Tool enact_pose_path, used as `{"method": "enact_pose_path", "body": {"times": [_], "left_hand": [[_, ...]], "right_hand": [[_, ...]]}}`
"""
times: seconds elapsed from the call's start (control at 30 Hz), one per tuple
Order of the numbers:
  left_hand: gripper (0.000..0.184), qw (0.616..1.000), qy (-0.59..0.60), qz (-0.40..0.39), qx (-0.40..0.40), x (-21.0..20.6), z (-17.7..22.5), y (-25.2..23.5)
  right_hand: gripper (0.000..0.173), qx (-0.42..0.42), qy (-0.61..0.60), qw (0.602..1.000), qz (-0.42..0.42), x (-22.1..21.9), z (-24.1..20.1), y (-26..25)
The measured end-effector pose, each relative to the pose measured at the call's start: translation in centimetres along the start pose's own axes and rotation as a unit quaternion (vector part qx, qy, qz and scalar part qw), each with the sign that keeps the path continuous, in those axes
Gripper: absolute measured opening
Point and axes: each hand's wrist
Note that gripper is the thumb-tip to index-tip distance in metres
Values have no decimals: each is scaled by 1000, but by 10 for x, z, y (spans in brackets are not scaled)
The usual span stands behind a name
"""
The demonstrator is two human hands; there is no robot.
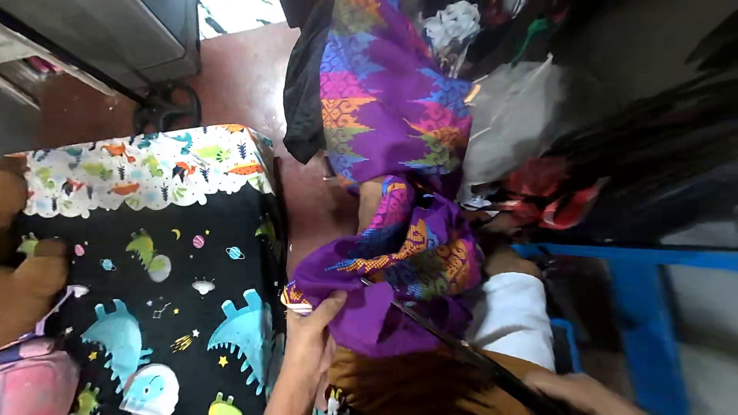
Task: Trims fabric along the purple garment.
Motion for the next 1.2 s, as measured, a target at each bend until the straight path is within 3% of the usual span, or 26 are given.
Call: {"method": "enact_pose_path", "body": {"times": [0.1,0.3,0.47,0.6,0.93,1.07,1.13,1.2], "left_hand": [[27,999,-16,-50,5,7,4,0],[35,971,-18,-236,40,28,14,-3],[40,947,-15,-318,52,41,16,-6],[39,927,-15,-368,66,47,17,-12],[40,934,-57,-346,66,42,27,-5],[35,921,-3,-382,80,42,23,-6],[32,939,33,-330,92,35,19,-1],[34,970,32,-221,93,22,16,4]], "right_hand": [[84,-16,24,999,-34,17,-6,-6],[73,13,3,993,-119,53,-9,-19],[70,14,-5,986,-165,74,-18,-29],[72,14,75,985,-152,83,-36,-32],[74,34,222,970,-99,91,-67,-22],[71,50,233,968,-82,85,-61,-9],[72,18,231,970,-73,79,-56,1],[74,-1,224,973,-59,73,-46,15]]}}
Point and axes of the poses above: each hand's wrist, its own y-axis away from the middle knuckle, its own x-axis out of the back of the hand, z = x × y, and after that the axes turned 2 degrees about x, right-handed
